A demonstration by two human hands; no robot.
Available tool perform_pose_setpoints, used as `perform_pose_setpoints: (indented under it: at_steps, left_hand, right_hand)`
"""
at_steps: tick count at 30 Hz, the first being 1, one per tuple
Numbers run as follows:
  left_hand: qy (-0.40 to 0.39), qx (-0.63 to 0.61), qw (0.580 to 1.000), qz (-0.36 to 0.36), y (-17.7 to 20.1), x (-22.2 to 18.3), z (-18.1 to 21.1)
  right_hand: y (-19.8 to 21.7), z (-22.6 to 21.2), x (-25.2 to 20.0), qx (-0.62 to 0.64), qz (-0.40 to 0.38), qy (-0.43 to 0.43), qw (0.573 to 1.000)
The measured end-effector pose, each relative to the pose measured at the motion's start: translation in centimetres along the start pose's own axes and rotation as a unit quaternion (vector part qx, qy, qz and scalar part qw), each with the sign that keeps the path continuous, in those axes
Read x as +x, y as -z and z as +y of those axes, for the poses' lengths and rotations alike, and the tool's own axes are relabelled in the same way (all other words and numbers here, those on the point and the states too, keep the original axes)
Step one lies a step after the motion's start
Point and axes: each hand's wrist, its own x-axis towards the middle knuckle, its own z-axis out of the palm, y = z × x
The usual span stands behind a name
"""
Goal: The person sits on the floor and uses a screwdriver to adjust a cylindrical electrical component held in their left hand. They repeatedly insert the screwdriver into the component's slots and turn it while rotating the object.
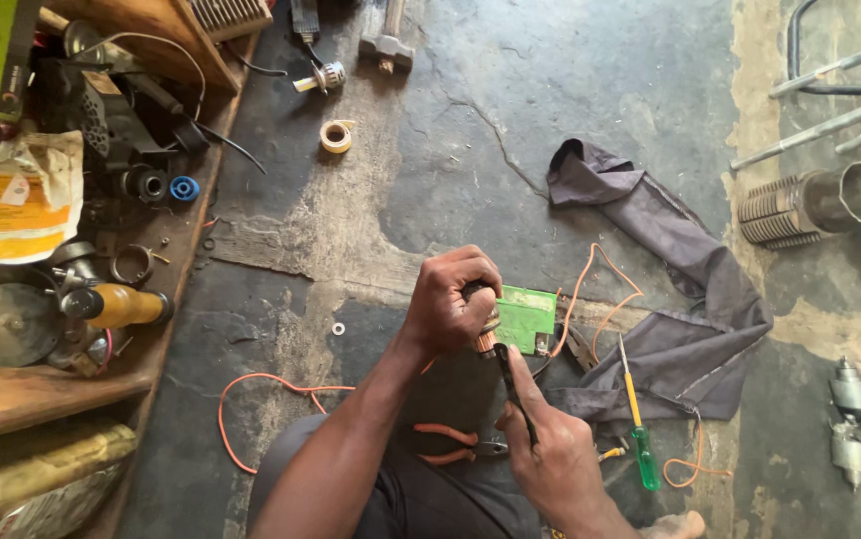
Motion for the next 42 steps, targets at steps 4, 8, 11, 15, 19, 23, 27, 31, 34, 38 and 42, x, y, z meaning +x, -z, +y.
perform_pose_setpoints:
  at_steps: [4,8,11,15,19,23,27,31,34,38,42]
  left_hand:
    - [-0.003,-0.001,1.000,0.000,-0.1,0.1,0.0]
    - [-0.022,0.026,0.999,0.001,-0.1,0.1,0.1]
    - [-0.023,0.025,0.999,-0.002,-0.2,-0.1,0.1]
    - [-0.010,0.021,1.000,0.001,0.0,-0.1,0.8]
    - [-0.015,0.032,0.999,0.005,-0.1,-0.1,0.9]
    - [-0.022,0.024,0.999,0.007,-0.2,-0.2,0.3]
    - [-0.025,0.040,0.999,0.011,-0.2,0.0,1.1]
    - [-0.015,0.025,1.000,0.008,-0.3,-0.4,0.6]
    - [-0.017,0.019,1.000,0.008,-0.2,0.0,0.8]
    - [-0.008,0.014,1.000,0.002,0.0,0.4,0.5]
    - [0.001,0.006,1.000,-0.011,0.0,0.2,-0.2]
  right_hand:
    - [0.0,-0.1,0.0,0.010,0.001,0.008,1.000]
    - [0.0,-0.5,0.3,-0.035,0.012,0.042,0.998]
    - [-0.3,-0.5,0.6,-0.066,0.006,0.066,0.996]
    - [0.2,-1.0,0.2,-0.108,0.012,0.106,0.988]
    - [-0.4,-1.2,0.1,-0.138,0.002,0.081,0.987]
    - [-0.9,-0.6,0.0,-0.119,0.012,0.096,0.988]
    - [-0.6,-1.2,-0.3,-0.131,0.032,0.103,0.985]
    - [-1.3,-0.4,0.0,-0.099,0.019,0.066,0.993]
    - [-0.7,-0.7,-0.1,-0.081,0.027,0.081,0.993]
    - [1.7,-0.7,-0.2,-0.038,0.024,0.011,0.999]
    - [4.1,-0.2,0.7,0.150,0.015,-0.239,0.959]
